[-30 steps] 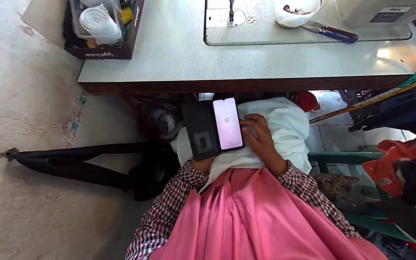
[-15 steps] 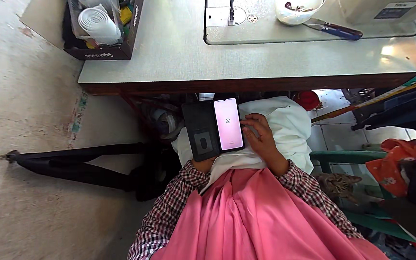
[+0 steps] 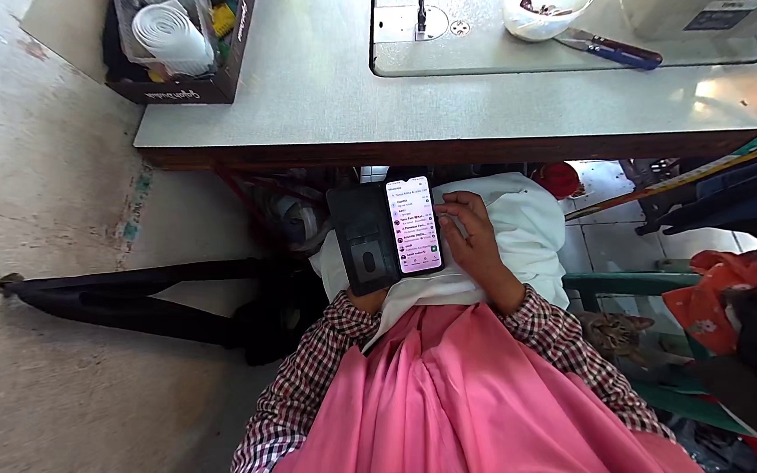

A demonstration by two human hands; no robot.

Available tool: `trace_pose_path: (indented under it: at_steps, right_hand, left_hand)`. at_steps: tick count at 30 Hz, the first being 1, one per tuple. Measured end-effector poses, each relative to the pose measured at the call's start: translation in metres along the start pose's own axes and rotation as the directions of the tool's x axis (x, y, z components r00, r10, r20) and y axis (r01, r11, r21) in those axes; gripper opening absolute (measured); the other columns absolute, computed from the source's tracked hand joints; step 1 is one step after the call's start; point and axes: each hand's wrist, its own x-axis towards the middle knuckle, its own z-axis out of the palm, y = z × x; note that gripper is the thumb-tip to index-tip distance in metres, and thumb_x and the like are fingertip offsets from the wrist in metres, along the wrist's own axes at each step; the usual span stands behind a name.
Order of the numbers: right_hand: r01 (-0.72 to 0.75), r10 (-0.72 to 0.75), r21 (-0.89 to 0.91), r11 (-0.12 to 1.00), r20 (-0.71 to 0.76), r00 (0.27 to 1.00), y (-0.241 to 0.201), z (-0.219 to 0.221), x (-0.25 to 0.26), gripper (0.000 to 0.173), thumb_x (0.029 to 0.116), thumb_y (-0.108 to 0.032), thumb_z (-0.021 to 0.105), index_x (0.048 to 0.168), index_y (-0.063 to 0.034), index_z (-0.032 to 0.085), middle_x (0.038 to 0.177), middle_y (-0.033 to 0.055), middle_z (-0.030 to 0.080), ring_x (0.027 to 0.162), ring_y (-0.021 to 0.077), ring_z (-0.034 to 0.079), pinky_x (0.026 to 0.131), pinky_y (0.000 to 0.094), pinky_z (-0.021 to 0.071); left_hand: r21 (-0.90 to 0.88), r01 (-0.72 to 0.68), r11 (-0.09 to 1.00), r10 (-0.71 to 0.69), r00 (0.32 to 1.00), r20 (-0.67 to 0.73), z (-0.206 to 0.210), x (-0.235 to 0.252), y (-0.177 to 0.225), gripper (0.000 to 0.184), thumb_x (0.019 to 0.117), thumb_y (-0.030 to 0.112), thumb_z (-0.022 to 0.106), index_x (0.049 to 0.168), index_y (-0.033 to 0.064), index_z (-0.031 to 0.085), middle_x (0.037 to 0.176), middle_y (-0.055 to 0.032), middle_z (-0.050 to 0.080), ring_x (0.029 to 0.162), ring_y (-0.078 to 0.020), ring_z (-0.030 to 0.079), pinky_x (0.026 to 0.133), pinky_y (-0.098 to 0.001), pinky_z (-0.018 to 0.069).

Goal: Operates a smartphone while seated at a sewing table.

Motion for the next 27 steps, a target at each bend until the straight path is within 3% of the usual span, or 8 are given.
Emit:
trace_pose_path:
  at_steps: [4,6,10,12,15,19,22,27]
  right_hand:
    - [0.023,-0.023,-0.021,1.0,0.011,1.0,0.005,0.005,0.002,0.026,0.101,-0.011,0.054,0.115,0.0033,0.071,0.126,0.023,0.059,0.122,0.0259,0.056,0.105,0.032,0.0468]
    - [0.019,-0.019,-0.029,0.999,0.018,1.0,0.007,0.006,0.002,0.026,0.1013,-0.011,0.054,0.115,0.0032,0.071,0.126,0.0234,0.059,0.122,0.0263,0.056,0.105,0.0327,0.0467]
    - [0.05,-0.049,-0.043,0.998,0.02,0.999,0.004,0.007,0.006,0.026,0.1011,-0.01,0.054,0.116,0.0037,0.07,0.126,0.0247,0.059,0.122,0.028,0.056,0.105,0.034,0.0463]
    - [0.07,-0.069,-0.041,0.997,0.023,0.997,0.003,0.007,0.008,0.026,0.1003,-0.009,0.054,0.117,0.0041,0.07,0.127,0.0251,0.059,0.123,0.0292,0.056,0.106,0.035,0.0462]
    - [0.102,-0.1,-0.07,0.992,0.027,0.995,0.003,0.008,0.008,0.026,0.1004,-0.009,0.054,0.116,0.0044,0.07,0.126,0.0258,0.06,0.123,0.0314,0.057,0.106,0.0377,0.0467]
    - [0.102,-0.101,-0.086,0.991,0.012,0.995,0.01,0.01,0.004,0.027,0.0999,-0.009,0.054,0.117,0.0049,0.069,0.127,0.0261,0.059,0.122,0.031,0.057,0.105,0.0362,0.0476]
    - [0.073,-0.071,-0.093,0.993,0.024,0.997,0.009,0.01,0.005,0.029,0.0999,-0.011,0.055,0.121,0.0043,0.068,0.129,0.0257,0.058,0.124,0.0311,0.056,0.105,0.0366,0.0482]
    - [0.088,-0.079,-0.145,0.986,0.067,0.995,0.001,0.012,0.014,0.028,0.1006,-0.011,0.055,0.121,0.0028,0.069,0.128,0.0255,0.059,0.122,0.0352,0.057,0.105,0.042,0.0475]
  left_hand:
    - [-0.013,-0.032,0.999,0.031,0.999,-0.028,0.001,0.0,-0.002,0.025,0.0971,-0.006,0.027,0.096,0.0045,0.049,0.074,0.0063,0.063,0.075,0.0018,0.063,0.07,-0.0188,0.0537]
    - [0.062,-0.073,0.995,0.075,0.996,-0.038,0.002,-0.002,-0.001,0.021,0.0945,-0.012,0.034,0.096,0.0012,0.051,0.075,0.0054,0.063,0.075,0.002,0.063,0.072,-0.0174,0.0536]
    - [-0.162,-0.029,0.986,0.022,0.999,-0.046,0.002,0.001,-0.004,0.036,0.1028,0.005,0.017,0.093,0.009,0.051,0.073,0.0064,0.063,0.074,-0.0013,0.063,0.071,-0.0228,0.0546]
    - [-0.163,-0.051,0.985,0.038,0.996,-0.078,0.004,0.001,-0.005,0.037,0.1039,0.009,0.013,0.096,0.0087,0.049,0.074,0.0063,0.061,0.074,-0.0012,0.062,0.07,-0.0227,0.0542]
    - [0.02,-0.188,0.982,0.189,0.976,-0.112,0.002,0.0,-0.012,0.022,0.0998,-0.002,0.028,0.097,0.0013,0.049,0.077,0.0039,0.062,0.078,0.0004,0.063,0.073,-0.0199,0.0542]
    - [0.545,-0.083,0.835,0.091,0.996,0.012,-0.003,0.0,0.007,0.015,0.0907,-0.013,0.055,0.105,-0.0187,0.053,0.086,-0.0066,0.063,0.083,0.0032,0.059,0.079,-0.0128,0.0475]
    - [0.451,-0.086,0.888,0.108,0.994,-0.023,0.0,-0.001,0.003,0.012,0.0894,-0.014,0.053,0.101,-0.0123,0.052,0.082,-0.0014,0.062,0.08,0.0042,0.06,0.077,-0.0129,0.0498]
    - [0.326,-0.038,0.945,0.069,0.994,-0.083,0.001,-0.001,0.0,0.011,0.0952,-0.012,0.045,0.105,-0.0116,0.049,0.085,-0.0032,0.06,0.081,0.0014,0.059,0.077,-0.015,0.0497]
